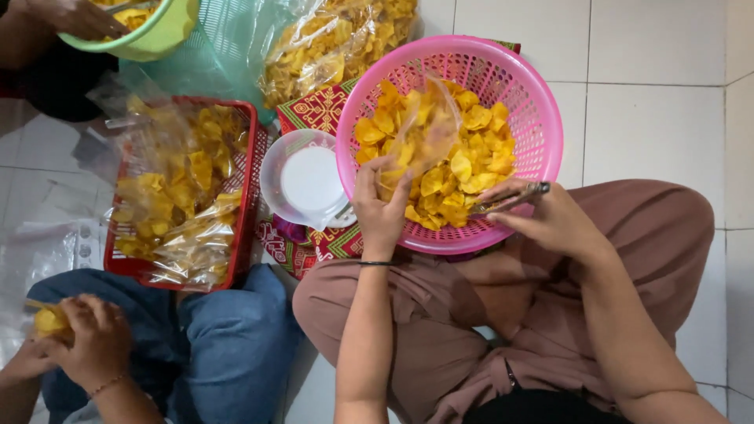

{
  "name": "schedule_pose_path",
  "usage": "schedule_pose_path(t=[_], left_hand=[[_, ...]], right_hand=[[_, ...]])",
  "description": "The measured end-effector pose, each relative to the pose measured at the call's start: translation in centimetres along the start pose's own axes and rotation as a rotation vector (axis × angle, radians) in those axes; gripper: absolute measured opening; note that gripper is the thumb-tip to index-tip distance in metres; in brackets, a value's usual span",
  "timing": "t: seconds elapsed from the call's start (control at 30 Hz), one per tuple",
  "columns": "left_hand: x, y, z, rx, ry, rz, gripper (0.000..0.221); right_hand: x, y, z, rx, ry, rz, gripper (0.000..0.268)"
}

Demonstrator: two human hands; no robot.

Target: Packaging fried chips into small plastic bags using metal tongs while sitting on the floor.

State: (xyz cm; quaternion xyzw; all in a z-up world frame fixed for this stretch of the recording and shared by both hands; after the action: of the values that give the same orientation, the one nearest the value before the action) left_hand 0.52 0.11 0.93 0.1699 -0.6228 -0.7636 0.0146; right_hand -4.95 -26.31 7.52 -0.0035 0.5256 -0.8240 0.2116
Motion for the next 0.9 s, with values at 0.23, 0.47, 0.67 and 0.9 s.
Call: schedule_pose_path(t=[0.23, 0.47, 0.67, 0.9], left_hand=[[-0.1, 0.9, 0.1, -0.034, -0.012, -0.014, 0.041], [0.2, 2.5, 0.0, -0.236, -0.046, -0.043, 0.046], [0.4, 2.6, -0.5, -0.336, -0.001, -0.173, 0.050], [0.6, 3.4, -0.4, -0.358, -0.011, -0.268, 0.049]], right_hand=[[2.0, 1.5, 2.7, -0.044, 0.202, 0.104, 0.029], [3.7, -0.1, 5.3, -0.583, 0.756, 0.098, 0.027], [3.7, -3.2, 6.9, -0.619, 0.760, 0.160, 0.023], [1.5, -3.8, 11.6, -0.241, 0.480, -0.043, 0.025]])
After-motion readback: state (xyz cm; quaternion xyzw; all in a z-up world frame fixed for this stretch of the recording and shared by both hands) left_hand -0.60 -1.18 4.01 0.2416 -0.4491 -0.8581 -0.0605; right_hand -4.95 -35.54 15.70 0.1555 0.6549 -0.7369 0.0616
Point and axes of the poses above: each hand's wrist, its own x-axis away from the middle knuckle, its own z-axis out of the back of the hand, y = z × x, the point moved 1 cm from there along -x, towards the middle knuckle, and after that the axes turned 11 degrees about z, right-handed, at the moved point
